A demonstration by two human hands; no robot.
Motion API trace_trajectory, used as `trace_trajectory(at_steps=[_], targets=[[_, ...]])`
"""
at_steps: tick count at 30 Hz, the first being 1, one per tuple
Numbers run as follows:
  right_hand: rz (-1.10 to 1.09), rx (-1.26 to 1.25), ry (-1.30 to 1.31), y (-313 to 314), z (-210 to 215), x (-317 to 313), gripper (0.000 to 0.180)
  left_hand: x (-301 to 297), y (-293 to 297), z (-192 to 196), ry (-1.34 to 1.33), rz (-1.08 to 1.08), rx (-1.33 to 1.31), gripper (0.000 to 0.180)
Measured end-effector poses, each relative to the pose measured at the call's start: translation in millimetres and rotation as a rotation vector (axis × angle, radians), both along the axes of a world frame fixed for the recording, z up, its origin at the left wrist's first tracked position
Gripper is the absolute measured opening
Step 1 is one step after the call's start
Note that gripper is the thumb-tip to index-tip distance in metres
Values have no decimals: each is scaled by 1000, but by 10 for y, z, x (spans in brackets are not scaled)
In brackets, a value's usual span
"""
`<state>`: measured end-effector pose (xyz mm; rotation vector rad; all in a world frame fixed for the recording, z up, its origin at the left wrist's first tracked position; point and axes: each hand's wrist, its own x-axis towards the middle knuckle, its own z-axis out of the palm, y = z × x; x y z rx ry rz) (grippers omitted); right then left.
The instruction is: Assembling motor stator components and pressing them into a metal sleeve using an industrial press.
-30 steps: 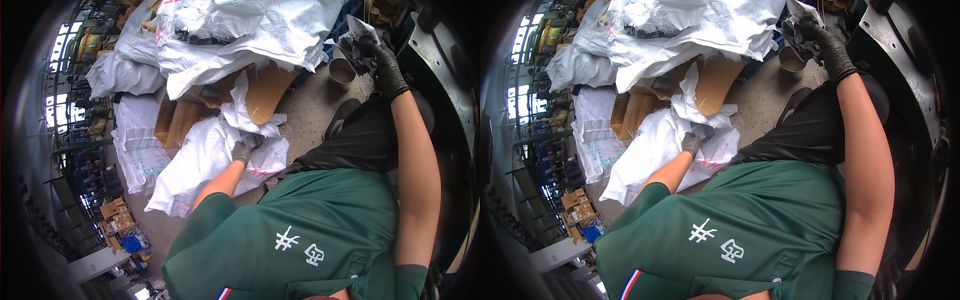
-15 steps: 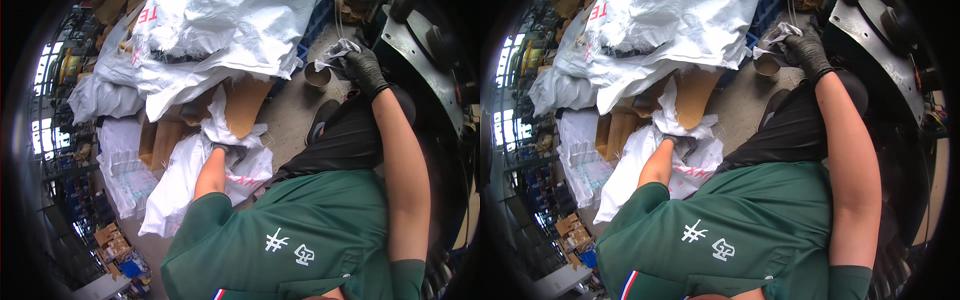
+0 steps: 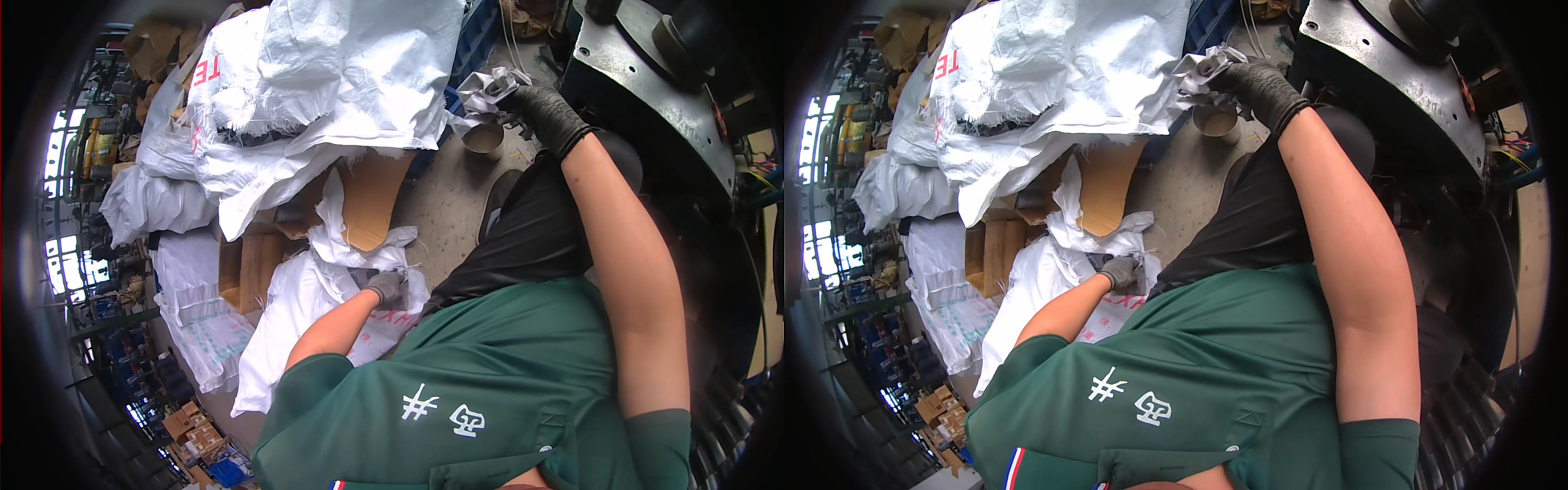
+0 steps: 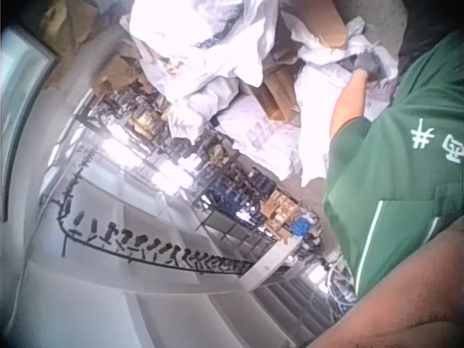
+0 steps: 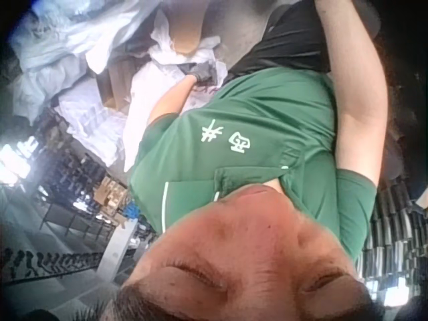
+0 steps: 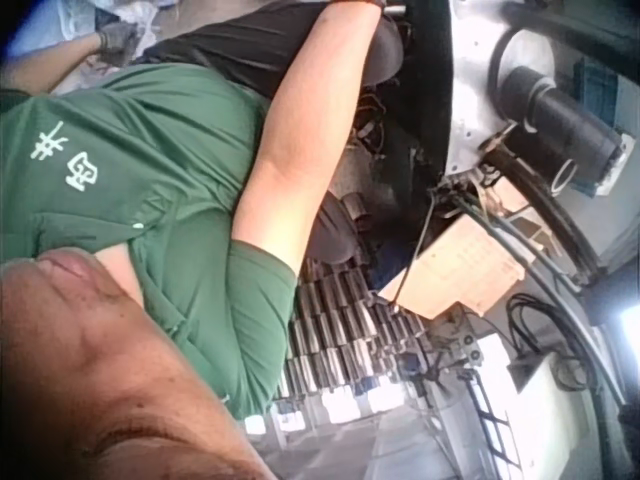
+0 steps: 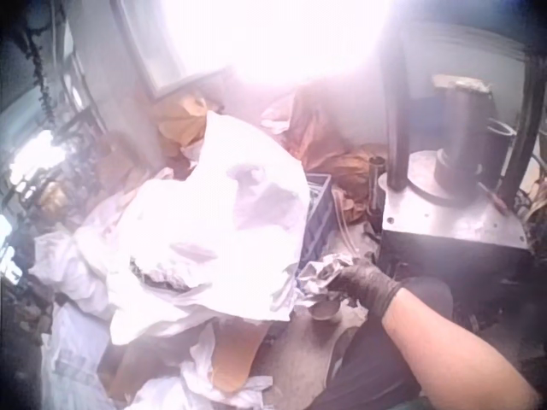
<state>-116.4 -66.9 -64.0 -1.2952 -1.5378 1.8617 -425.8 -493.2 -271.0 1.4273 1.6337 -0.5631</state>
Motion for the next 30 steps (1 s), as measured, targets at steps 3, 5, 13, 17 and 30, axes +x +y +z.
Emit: trace_trajectory(at_steps=[3,5,13,17,30], targets=[[18,-101,123,-22,35,38,39,98,306,487,-19,142,178,56],[22,-132,154,-42,97,-30,39,43,425,597,-205,447,364,61],[189,-233,224,-162,111,1,38,683,1966,1756,-1279,1181,765,56],[143,-105,373,-238,-86,-134,38,1116,2590,1843,-1436,1210,961,52],[-250,-10,236,-96,41,-15,29,1112,2833,1617,-1166,783,611,70]])
